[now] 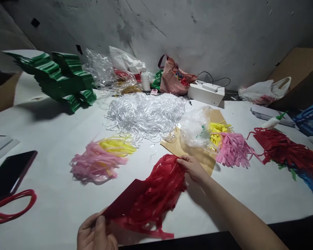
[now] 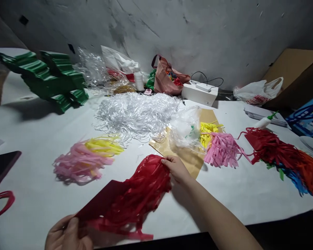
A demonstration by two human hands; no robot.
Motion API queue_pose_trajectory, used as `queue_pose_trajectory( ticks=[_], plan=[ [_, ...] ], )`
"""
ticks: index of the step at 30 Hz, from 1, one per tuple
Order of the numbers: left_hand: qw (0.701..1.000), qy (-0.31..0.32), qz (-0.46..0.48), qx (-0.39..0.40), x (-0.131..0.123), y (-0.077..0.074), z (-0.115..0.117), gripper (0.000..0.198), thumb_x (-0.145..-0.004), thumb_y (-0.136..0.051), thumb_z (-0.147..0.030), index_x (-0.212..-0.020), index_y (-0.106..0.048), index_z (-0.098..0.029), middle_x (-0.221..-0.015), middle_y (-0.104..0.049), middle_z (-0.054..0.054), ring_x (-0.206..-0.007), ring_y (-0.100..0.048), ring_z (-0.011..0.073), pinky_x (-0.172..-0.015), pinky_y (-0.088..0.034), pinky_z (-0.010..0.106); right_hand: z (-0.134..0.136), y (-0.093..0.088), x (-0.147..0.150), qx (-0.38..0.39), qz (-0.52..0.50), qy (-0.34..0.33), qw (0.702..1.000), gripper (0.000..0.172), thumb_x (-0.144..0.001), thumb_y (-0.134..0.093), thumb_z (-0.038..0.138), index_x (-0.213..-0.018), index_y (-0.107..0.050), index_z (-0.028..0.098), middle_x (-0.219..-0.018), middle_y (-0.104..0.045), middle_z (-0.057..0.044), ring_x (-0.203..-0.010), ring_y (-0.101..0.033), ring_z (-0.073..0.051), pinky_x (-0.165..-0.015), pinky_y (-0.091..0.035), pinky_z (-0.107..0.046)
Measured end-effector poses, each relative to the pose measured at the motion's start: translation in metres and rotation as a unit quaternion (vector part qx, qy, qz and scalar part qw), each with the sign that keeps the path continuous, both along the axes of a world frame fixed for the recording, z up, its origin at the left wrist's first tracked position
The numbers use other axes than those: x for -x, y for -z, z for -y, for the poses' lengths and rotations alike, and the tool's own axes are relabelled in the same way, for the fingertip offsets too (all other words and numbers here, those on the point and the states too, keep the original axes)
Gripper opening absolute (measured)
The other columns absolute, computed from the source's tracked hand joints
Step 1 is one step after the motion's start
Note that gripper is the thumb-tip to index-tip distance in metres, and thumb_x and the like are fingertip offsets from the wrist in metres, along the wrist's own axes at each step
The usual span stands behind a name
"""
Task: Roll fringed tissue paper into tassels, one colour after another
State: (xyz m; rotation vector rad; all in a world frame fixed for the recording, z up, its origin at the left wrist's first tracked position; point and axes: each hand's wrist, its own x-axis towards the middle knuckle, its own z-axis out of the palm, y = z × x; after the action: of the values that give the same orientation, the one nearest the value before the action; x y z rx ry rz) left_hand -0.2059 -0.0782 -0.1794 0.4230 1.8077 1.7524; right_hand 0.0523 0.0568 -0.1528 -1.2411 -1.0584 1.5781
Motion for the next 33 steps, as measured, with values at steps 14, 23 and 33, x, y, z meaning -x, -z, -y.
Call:
queue_pose_trajectory(
  ticks=[14,23,33],
  plan=[
    [0.939,0.287,-0.15,-0.116,0.01,-0.004,-0.04,0.013,-0.079,-0.074,-0.034,-0.08,-0.074,-0.022,-0.085,-0.071,0.003,-0.081,-0.068,0.0197,-0.074,-0.059,0.027,0.015,0.002,0.036,0.005,-0.033,-0.044,0.998,0.053,-0.055,-0.091,0.024,-0.103,-0.069,0.017,-0.096,-0.076,-0.006,-0.088,-0.07,-0.026,-0.08,-0.055,-0.037],
    [0.959,0.242,-0.064,-0.136,0.014,-0.039,-0.141,0.03,-0.068,-0.082,-0.041,-0.086,-0.073,-0.019,-0.084,-0.073,0.003,-0.078,-0.069,0.0199,-0.072,-0.059,0.029,-0.006,0.02,0.016,-0.091,-0.047,0.132,0.986,0.053,-0.069,-0.086,0.035,-0.117,-0.068,0.022,-0.115,-0.074,-0.009,-0.105,-0.069,-0.029,-0.094,-0.054,-0.043],
    [0.96,0.22,0.088,-0.147,0.022,-0.009,-0.164,0.044,-0.049,-0.093,-0.046,-0.078,-0.072,-0.018,-0.076,-0.075,0.002,-0.071,-0.07,0.0186,-0.064,-0.059,0.025,-0.01,0.023,0.003,-0.078,-0.063,0.223,0.97,0.044,-0.064,-0.088,0.039,-0.1,-0.074,0.017,-0.098,-0.077,-0.01,-0.089,-0.071,-0.03,-0.083,-0.056,-0.043]
  ],
)
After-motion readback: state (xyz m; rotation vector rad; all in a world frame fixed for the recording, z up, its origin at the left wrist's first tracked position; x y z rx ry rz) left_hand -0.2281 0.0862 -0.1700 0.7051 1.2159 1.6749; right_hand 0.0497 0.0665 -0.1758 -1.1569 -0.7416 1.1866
